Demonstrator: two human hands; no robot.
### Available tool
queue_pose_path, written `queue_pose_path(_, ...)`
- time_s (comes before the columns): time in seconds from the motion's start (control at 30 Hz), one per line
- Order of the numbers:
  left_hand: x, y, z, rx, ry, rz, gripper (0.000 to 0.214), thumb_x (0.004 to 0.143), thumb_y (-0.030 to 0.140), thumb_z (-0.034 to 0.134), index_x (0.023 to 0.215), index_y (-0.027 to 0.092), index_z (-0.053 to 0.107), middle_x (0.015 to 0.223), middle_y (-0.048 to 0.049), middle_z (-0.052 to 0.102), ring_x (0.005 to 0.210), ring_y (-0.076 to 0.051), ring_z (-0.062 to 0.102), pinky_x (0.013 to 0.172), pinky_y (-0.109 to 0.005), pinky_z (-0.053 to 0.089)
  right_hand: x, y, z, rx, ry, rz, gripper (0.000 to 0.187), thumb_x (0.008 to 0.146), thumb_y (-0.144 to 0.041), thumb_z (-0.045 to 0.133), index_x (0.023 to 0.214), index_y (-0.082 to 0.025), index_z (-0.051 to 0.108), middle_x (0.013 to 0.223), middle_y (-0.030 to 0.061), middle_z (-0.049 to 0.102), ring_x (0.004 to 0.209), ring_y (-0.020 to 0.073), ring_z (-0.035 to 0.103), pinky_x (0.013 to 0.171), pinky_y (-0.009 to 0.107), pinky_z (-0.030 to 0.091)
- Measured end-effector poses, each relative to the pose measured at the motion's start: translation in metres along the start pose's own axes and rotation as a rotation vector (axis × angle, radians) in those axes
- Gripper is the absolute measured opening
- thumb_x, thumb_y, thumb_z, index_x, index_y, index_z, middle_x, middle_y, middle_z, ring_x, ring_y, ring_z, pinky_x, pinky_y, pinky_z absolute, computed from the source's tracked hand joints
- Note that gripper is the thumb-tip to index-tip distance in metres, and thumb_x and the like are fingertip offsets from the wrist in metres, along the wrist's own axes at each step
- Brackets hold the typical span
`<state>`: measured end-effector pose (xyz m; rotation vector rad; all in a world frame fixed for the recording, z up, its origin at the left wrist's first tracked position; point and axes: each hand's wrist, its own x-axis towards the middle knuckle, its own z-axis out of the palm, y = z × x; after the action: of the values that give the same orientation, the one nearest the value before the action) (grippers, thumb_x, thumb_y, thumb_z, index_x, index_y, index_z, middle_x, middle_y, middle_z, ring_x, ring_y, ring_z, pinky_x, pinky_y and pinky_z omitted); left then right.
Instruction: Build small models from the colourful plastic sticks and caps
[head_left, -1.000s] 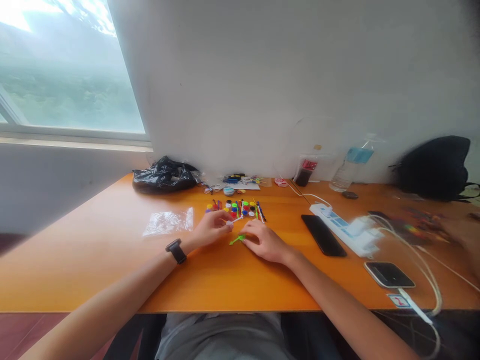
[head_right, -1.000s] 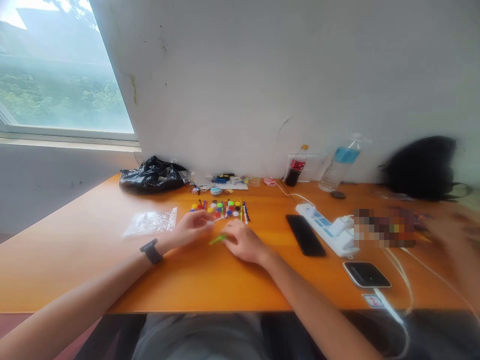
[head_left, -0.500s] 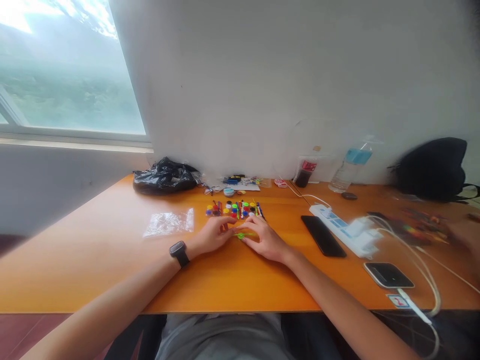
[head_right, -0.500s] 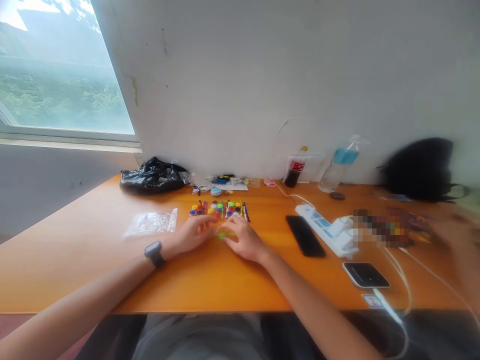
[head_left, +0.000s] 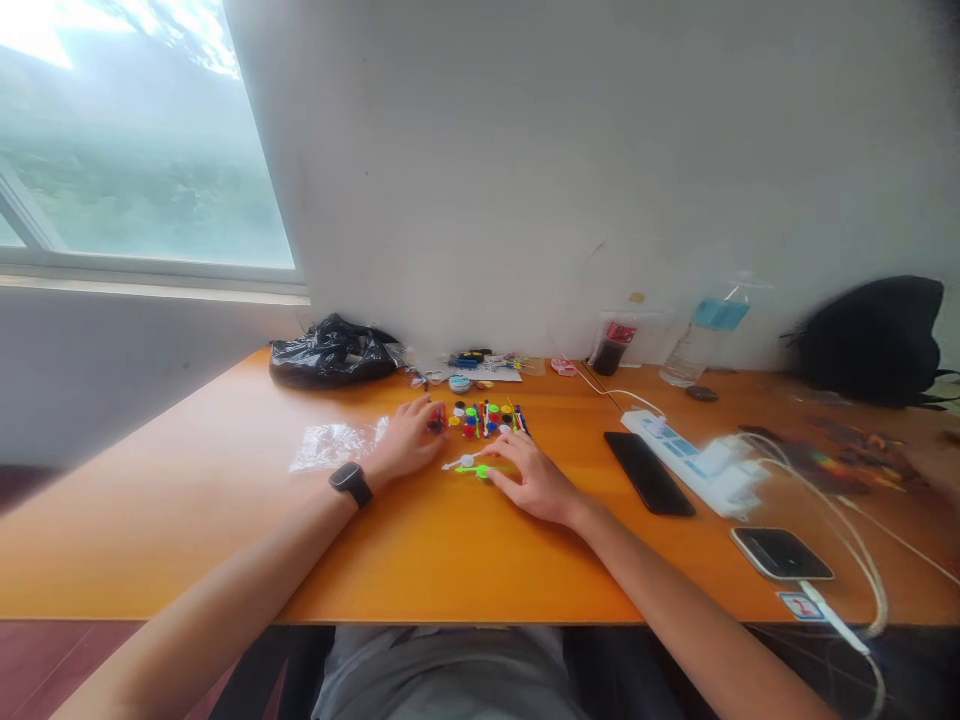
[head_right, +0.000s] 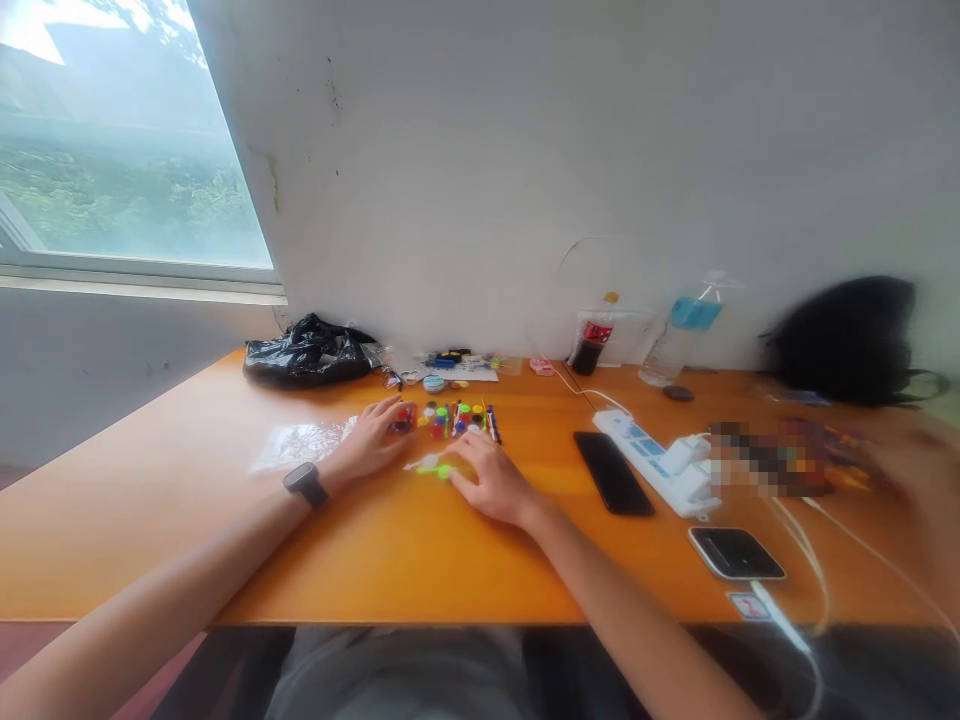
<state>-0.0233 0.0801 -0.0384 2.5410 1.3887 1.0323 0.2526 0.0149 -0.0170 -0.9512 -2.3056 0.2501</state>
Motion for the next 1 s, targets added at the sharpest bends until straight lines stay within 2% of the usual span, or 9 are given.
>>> queue_pose_path(0.13,0.0004,-0.0044,0.0069,0.070,-0.044,0.024,0.028,0.099,0.041,0.061,0.121,0.025,0.068,0.141,-0.0110,0.064,0.128,-0.034,0.057,0.109,-0.051,0.048,-0.0001,-0.0001,0.0007,0.004,0.007,-0.001,0.020,0.097,-0.019,0.067,0.116,-0.026,0.068,0.112,0.0070,0.068,0.113,0.0273,0.062,0.103,0.046,0.051)
queue_pose_path(0.33,0.0022,-0.0015,0.0018,0.073,-0.058,0.006,0.017,0.098,0.039,0.061,0.097,0.023,0.068,0.112,-0.0097,0.070,0.103,-0.028,0.065,0.096,-0.041,0.052,-0.0003,0.0000,0.0005,0.006,0.007,-0.005,0.015,0.098,-0.019,0.067,0.111,-0.025,0.069,0.111,0.0070,0.069,0.112,0.0264,0.062,0.102,0.044,0.051)
queue_pose_path(0.43,0.0021,-0.0012,0.0010,0.074,-0.035,-0.002,0.017,0.098,0.038,0.061,0.098,0.023,0.067,0.104,-0.0089,0.069,0.095,-0.026,0.063,0.091,-0.040,0.051,-0.0003,0.0003,0.0006,0.011,0.007,-0.003,0.013,0.098,-0.020,0.067,0.109,-0.025,0.070,0.109,0.0069,0.069,0.110,0.0261,0.062,0.101,0.045,0.051)
queue_pose_path(0.63,0.0014,-0.0032,0.0039,0.100,-0.030,-0.014,0.018,0.100,0.039,0.060,0.103,0.024,0.068,0.105,-0.0099,0.068,0.096,-0.027,0.062,0.087,-0.039,0.049,-0.0002,-0.0003,0.0001,0.024,0.012,-0.010,0.011,0.099,-0.021,0.066,0.108,-0.025,0.071,0.108,0.0073,0.069,0.109,0.0262,0.062,0.101,0.046,0.051)
queue_pose_path(0.83,0.0018,-0.0008,0.0022,0.138,-0.044,-0.032,0.021,0.102,0.039,0.056,0.094,0.023,0.067,0.097,-0.0090,0.067,0.088,-0.026,0.060,0.080,-0.038,0.047,0.0001,-0.0012,-0.0004,0.020,0.001,-0.009,0.010,0.100,-0.022,0.064,0.108,-0.024,0.071,0.106,0.0073,0.068,0.107,0.0256,0.061,0.100,0.044,0.051)
queue_pose_path(1.0,0.0011,-0.0047,0.0064,0.164,-0.049,-0.013,0.020,0.103,0.036,0.053,0.107,0.024,0.069,0.108,-0.0106,0.068,0.097,-0.028,0.060,0.087,-0.040,0.047,0.0001,-0.0011,0.0003,0.018,0.000,-0.008,0.010,0.100,-0.022,0.064,0.107,-0.024,0.071,0.107,0.0071,0.068,0.109,0.0258,0.061,0.100,0.044,0.051)
